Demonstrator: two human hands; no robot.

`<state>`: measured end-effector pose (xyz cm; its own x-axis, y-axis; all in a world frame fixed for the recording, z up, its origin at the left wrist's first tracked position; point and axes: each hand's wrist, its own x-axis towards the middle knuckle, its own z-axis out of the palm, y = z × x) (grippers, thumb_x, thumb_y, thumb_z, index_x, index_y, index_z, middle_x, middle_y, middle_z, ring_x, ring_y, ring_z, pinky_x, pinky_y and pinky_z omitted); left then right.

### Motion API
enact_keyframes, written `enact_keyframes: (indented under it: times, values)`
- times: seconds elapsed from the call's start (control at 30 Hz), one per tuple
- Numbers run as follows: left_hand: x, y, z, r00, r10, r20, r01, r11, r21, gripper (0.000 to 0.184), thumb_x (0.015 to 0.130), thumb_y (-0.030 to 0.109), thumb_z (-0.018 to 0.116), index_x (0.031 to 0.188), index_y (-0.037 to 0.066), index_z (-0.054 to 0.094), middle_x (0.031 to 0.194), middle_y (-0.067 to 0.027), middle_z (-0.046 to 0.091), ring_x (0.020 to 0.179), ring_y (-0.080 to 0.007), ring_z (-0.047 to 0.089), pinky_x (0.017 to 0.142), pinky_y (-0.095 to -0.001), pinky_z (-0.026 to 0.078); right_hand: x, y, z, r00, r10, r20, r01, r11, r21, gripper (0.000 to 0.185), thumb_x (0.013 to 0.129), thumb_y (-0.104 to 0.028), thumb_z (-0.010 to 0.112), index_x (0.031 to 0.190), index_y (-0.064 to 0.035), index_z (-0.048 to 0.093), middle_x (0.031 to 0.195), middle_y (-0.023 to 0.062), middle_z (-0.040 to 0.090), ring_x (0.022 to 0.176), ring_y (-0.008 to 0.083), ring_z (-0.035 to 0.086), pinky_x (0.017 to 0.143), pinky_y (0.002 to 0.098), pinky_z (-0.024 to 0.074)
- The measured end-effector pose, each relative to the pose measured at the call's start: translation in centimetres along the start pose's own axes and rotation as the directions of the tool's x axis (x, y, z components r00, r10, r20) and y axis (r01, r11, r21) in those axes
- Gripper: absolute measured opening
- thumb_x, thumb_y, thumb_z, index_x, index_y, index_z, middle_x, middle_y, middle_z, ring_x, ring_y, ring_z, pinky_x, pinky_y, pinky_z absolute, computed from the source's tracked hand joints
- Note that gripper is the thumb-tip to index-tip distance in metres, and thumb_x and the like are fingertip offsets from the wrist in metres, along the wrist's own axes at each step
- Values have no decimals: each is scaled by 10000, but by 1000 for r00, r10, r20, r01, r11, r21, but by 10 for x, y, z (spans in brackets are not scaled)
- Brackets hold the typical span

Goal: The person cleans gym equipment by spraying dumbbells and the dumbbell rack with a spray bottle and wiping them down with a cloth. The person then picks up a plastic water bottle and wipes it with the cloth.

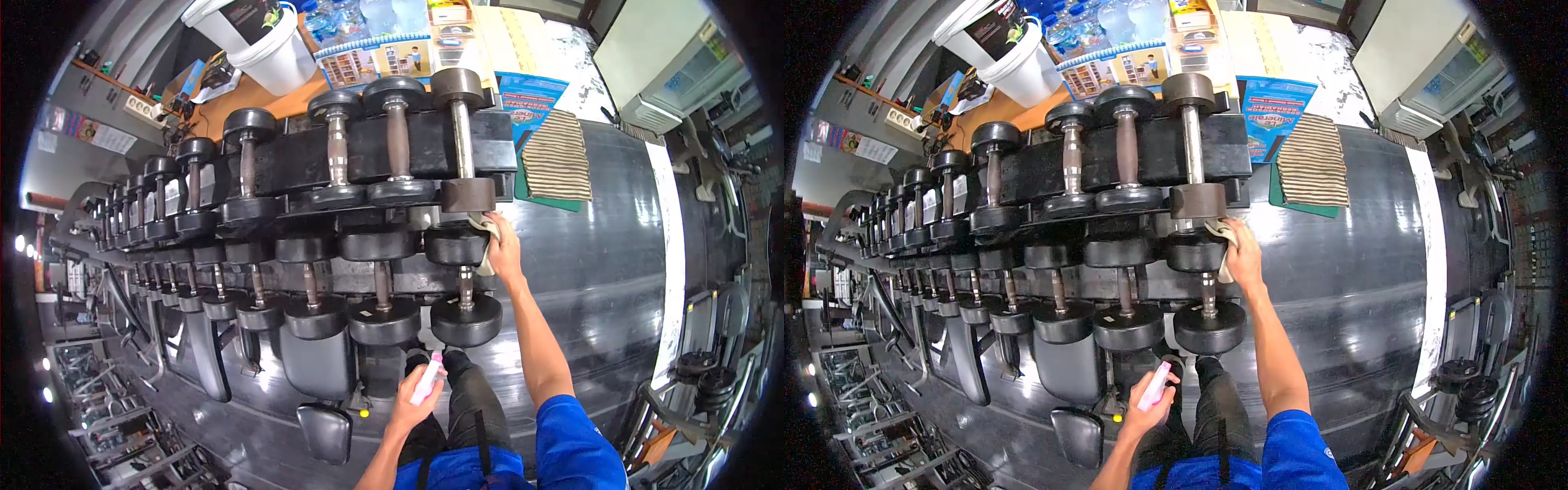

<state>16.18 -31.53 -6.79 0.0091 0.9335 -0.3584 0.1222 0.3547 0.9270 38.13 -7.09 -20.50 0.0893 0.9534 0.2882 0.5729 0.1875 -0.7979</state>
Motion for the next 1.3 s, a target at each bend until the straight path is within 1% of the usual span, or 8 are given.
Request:
enact_keyframes:
  times: [0.3, 0.4, 0.43, 0.53, 0.67, 0.7, 1.07, 1.3]
  values:
    - [-17, -18, -21, 998, -25, -56, 29, 997, 71, 174, 820, -22, 644, 984, 35, 643, 782, -24, 629, 606, -70, 522, 562, -245, 428, 62, 68, 34, 783, 621, -29, -621, 783, 10, 349, 885, -223, 553, 1191, -64, 612, 1006, 203, 695, 946, 311, 668, 805, 400, 494]
    - [-16, -18, -21, 996, 18, -86, -11, 997, 81, 189, 803, -44, 638, 976, 30, 642, 832, -44, 658, 625, -95, 549, 595, -255, 451, 67, 129, 42, 614, 435, 659, -675, 721, 154, 306, 871, -158, 563, 1129, -8, 634, 929, 94, 690, 829, 228, 625, 756, 374, 493]
    - [-16, -17, -20, 996, -30, -85, 34, 998, 49, 185, 803, -46, 633, 973, 28, 640, 861, -53, 671, 641, -101, 558, 616, -262, 463, 79, 113, 28, 623, 379, 684, -454, 888, -78, 298, 866, -196, 608, 1077, 8, 658, 911, 68, 679, 822, 193, 607, 730, 361, 492]
    - [-13, -16, -15, 995, 8, -103, -7, 1000, 16, 176, 808, -37, 637, 971, 29, 640, 862, -52, 672, 653, -108, 577, 623, -260, 469, 93, 47, 3, 451, 475, 756, -504, 834, -223, 316, 865, -233, 630, 1087, -11, 669, 934, 80, 680, 880, 192, 606, 804, 354, 486]
    - [-10, -20, -13, 998, -49, -25, 50, 997, 59, 174, 813, -30, 645, 975, 31, 639, 873, -63, 680, 688, -131, 617, 653, -263, 486, 72, 33, -33, 640, 413, 648, -651, 739, 172, 428, 872, -232, 617, 1233, -2, 598, 1208, 121, 629, 1162, 232, 521, 1038, 391, 366]
    - [-8, -19, -11, 999, -35, -25, 36, 997, 64, 174, 814, -28, 647, 977, 30, 638, 875, -65, 682, 702, -135, 629, 661, -264, 491, 78, 57, -35, 509, 375, 775, -726, 670, 153, 471, 867, -227, 617, 1269, 11, 563, 1283, 145, 588, 1224, 248, 478, 1051, 402, 347]
    - [-1, -7, -11, 999, 0, -34, 4, 993, 118, 172, 824, -16, 659, 989, 24, 628, 894, -82, 690, 782, -148, 675, 703, -275, 517, 87, 75, 89, 735, 317, 599, -231, 948, -219, 353, 868, -118, 521, 1196, -26, 615, 1181, 110, 646, 1159, 235, 553, 996, 363, 414]
    - [-4, -14, -9, 999, -23, -26, 26, 995, 101, 181, 824, -19, 660, 997, 23, 630, 875, -78, 691, 767, -130, 666, 687, -266, 511, 85, 40, 104, 557, 39, 829, 119, 985, -126, 391, 860, -27, 462, 1217, -82, 610, 1211, 108, 640, 1196, 255, 551, 1026, 353, 404]
